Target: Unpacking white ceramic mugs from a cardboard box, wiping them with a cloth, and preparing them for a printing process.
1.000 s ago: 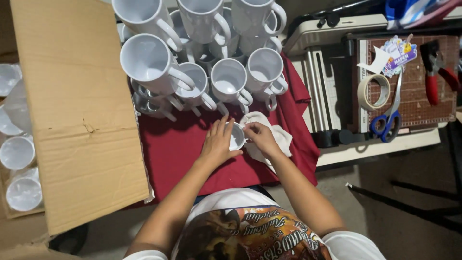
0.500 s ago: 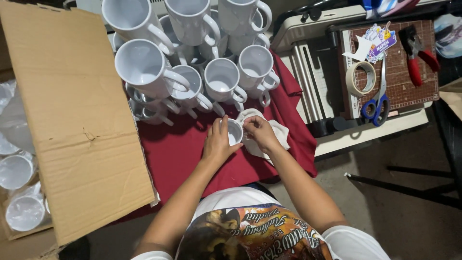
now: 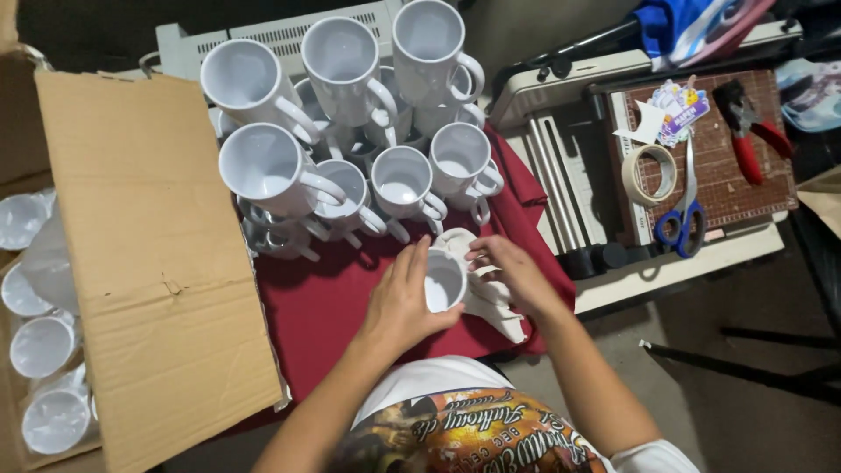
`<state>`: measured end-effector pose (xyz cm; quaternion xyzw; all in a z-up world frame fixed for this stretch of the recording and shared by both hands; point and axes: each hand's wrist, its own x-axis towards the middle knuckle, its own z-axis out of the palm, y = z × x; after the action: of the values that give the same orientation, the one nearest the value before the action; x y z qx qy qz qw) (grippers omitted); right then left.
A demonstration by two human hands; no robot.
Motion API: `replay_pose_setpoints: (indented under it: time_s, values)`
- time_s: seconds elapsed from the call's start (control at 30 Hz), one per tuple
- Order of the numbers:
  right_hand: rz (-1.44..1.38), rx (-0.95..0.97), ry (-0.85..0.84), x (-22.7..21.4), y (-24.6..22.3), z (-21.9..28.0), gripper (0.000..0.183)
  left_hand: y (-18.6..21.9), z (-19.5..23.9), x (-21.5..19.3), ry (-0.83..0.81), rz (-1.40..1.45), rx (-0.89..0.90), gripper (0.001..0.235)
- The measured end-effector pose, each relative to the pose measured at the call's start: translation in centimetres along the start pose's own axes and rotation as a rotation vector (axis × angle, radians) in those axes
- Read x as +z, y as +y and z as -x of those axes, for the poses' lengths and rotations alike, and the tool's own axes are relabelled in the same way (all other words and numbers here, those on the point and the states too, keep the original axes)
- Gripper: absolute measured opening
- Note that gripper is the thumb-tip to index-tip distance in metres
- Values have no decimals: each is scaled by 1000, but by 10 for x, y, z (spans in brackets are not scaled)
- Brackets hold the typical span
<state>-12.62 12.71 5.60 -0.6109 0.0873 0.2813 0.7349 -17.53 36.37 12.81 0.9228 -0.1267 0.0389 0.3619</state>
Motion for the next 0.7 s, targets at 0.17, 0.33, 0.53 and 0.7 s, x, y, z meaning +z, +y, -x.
replay_pose_setpoints:
  time_s: [0.17,0.33,0.53,0.7]
  values:
    - [123,-277,-207,-11,-41,3,44,29,-53,-43,62,8,81,112]
    - [360,-620,-302,3,-91,-33,83,28,-119,-51,152,-105,124,114]
    - [665,-709,-87,0,-107,-90,77,15,-165,-42,146,-202,63,114]
    - [597,-617,-101,-4,-100,-109,74,3,-177,-36,169,-249,63,116]
